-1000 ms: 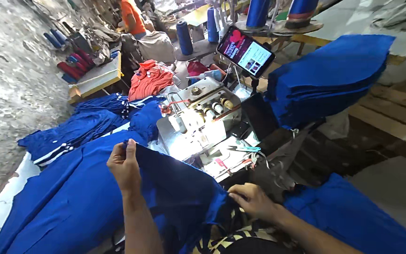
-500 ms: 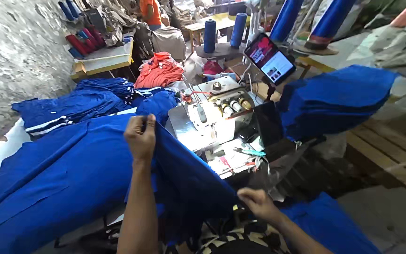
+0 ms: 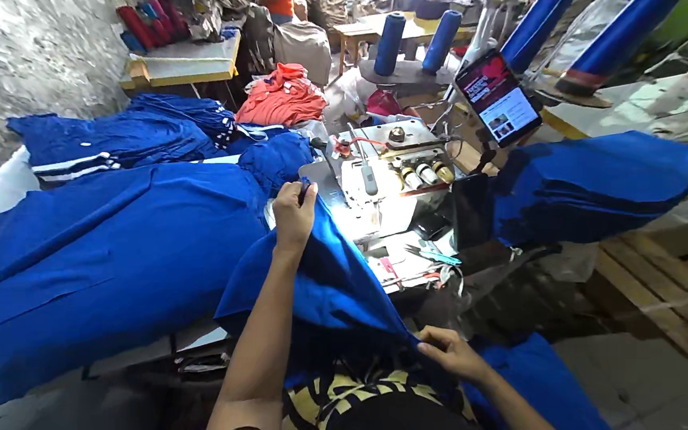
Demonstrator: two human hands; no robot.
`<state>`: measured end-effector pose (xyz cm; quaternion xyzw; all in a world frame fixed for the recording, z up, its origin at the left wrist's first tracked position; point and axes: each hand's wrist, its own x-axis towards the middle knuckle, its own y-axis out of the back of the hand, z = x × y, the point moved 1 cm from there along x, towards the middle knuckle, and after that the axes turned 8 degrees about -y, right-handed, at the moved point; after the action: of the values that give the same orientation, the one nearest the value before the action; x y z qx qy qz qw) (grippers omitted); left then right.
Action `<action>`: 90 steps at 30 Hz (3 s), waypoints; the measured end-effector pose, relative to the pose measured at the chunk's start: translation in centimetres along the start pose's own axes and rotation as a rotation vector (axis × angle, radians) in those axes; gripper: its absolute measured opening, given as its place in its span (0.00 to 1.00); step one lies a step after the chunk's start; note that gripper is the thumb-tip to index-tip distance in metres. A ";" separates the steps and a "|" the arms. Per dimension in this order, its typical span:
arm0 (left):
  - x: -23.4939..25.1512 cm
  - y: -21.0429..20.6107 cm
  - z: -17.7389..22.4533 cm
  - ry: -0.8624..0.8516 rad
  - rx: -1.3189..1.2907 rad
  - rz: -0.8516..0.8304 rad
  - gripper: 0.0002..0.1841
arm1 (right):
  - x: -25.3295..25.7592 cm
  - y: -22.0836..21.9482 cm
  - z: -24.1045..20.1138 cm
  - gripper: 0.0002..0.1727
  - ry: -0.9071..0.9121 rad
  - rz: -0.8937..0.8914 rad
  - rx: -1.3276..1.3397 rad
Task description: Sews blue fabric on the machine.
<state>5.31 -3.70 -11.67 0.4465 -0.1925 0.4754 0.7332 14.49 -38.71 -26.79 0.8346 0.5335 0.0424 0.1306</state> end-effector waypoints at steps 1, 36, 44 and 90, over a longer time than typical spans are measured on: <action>0.0 -0.5 0.2 0.035 0.025 -0.027 0.15 | 0.0 0.0 0.3 0.11 -0.004 0.008 -0.019; 0.8 -2.1 -0.4 0.225 0.169 -0.308 0.16 | 3.4 -0.3 -5.4 0.20 -0.795 -0.378 -1.080; -0.8 0.2 3.1 0.016 -0.276 -0.306 0.10 | 11.1 -4.2 -11.5 0.24 0.276 0.401 -0.349; -7.5 -3.9 4.2 -0.417 0.233 -0.279 0.20 | 13.9 -4.9 -9.5 0.15 0.151 0.616 0.062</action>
<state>5.79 -11.74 -16.60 0.6382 -0.2200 0.2867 0.6797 14.18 -22.59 -19.91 0.9550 0.2647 0.1255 0.0461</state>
